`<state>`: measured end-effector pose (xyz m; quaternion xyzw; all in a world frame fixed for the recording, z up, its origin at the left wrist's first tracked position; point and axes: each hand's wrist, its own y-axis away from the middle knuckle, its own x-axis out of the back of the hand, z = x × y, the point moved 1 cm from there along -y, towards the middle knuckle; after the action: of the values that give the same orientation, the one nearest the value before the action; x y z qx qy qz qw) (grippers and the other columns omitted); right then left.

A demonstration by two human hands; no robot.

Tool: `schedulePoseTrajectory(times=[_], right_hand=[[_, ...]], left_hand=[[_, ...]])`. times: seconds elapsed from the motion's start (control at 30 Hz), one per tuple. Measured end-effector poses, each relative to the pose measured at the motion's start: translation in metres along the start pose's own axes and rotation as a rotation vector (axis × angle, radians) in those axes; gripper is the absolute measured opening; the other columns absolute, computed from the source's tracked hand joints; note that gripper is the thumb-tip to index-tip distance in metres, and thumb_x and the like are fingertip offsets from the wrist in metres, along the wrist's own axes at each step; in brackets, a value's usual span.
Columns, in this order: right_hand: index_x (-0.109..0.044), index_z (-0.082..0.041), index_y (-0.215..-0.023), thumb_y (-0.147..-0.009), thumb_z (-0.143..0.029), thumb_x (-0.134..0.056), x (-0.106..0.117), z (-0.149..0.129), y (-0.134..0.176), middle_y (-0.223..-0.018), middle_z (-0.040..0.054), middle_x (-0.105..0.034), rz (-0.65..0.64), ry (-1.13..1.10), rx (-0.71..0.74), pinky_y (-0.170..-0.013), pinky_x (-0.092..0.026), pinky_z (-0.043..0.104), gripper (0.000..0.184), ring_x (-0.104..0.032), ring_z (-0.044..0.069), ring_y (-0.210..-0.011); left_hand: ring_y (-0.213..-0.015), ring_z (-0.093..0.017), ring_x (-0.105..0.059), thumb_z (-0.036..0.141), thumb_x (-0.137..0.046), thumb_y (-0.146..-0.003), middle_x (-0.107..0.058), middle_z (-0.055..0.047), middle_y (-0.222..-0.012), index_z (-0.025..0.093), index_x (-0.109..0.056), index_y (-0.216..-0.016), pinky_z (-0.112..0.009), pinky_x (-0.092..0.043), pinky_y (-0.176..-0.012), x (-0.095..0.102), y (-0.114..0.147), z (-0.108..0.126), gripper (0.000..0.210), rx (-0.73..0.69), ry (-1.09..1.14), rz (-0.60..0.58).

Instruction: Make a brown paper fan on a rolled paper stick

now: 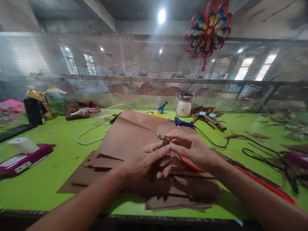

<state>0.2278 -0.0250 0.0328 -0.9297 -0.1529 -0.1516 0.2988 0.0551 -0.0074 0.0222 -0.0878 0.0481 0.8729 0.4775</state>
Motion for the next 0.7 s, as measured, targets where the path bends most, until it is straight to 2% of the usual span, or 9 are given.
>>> schedulePoseTrajectory(times=[0.1,0.2,0.3,0.43,0.57,0.7], right_hand=[[-0.064,-0.019,-0.097,-0.081,-0.025,-0.059,-0.001,-0.003,0.001,-0.095,0.0048,-0.060,0.034,-0.113,-0.005,-0.086,-0.047,0.035,0.018,-0.057,0.015,-0.092],[-0.066,-0.020,-0.093,-0.079,-0.024,-0.062,-0.002,-0.004,0.001,-0.091,0.0035,-0.059,0.088,-0.154,0.014,-0.084,-0.047,0.035,0.015,-0.056,0.014,-0.089],[-0.067,-0.021,-0.088,-0.079,-0.024,-0.062,-0.002,-0.003,0.000,-0.088,0.0028,-0.058,0.128,-0.128,0.020,-0.083,-0.047,0.034,0.011,-0.056,0.014,-0.086],[-0.068,-0.020,-0.085,-0.079,-0.024,-0.062,-0.001,-0.001,-0.001,-0.084,0.0024,-0.060,0.166,-0.019,0.039,-0.079,-0.048,0.032,0.009,-0.057,0.014,-0.082],[-0.068,-0.019,-0.080,-0.080,-0.022,-0.061,-0.003,0.004,0.001,-0.079,0.0024,-0.061,0.230,0.083,0.023,-0.075,-0.048,0.030,0.008,-0.058,0.014,-0.078],[-0.068,-0.018,-0.082,-0.082,-0.023,-0.057,-0.001,0.007,-0.001,-0.080,0.0034,-0.064,0.227,0.166,0.033,-0.075,-0.047,0.030,0.012,-0.058,0.014,-0.078]], left_hand=[[-0.060,-0.010,-0.051,0.042,-0.043,-0.088,-0.045,0.001,-0.068,0.019,-0.048,-0.096,-0.021,-0.036,-0.052,0.000,0.002,0.002,0.025,0.033,-0.037,-0.045],[-0.060,-0.009,-0.049,0.042,-0.041,-0.089,-0.045,0.001,-0.066,0.018,-0.050,-0.089,-0.020,-0.036,-0.054,-0.001,0.003,0.004,0.026,0.000,-0.084,-0.041],[-0.055,-0.007,-0.045,0.044,-0.041,-0.088,-0.048,0.000,-0.066,0.015,-0.052,-0.078,-0.018,-0.032,-0.048,-0.003,0.002,0.007,0.032,-0.017,-0.182,0.009],[-0.048,-0.006,-0.043,0.044,-0.044,-0.087,-0.052,0.001,-0.061,0.015,-0.054,-0.076,-0.017,-0.029,-0.043,-0.004,-0.002,0.007,0.033,-0.072,-0.284,0.123],[-0.051,-0.007,-0.047,0.044,-0.044,-0.087,-0.054,0.001,-0.058,0.014,-0.057,-0.082,-0.019,-0.038,-0.051,-0.005,-0.008,0.002,0.033,-0.111,-0.352,0.233],[-0.052,-0.010,-0.054,0.043,-0.049,-0.084,-0.059,0.000,-0.062,0.016,-0.055,-0.098,-0.019,-0.039,-0.049,0.000,-0.012,-0.004,0.031,-0.038,-0.200,0.242]])
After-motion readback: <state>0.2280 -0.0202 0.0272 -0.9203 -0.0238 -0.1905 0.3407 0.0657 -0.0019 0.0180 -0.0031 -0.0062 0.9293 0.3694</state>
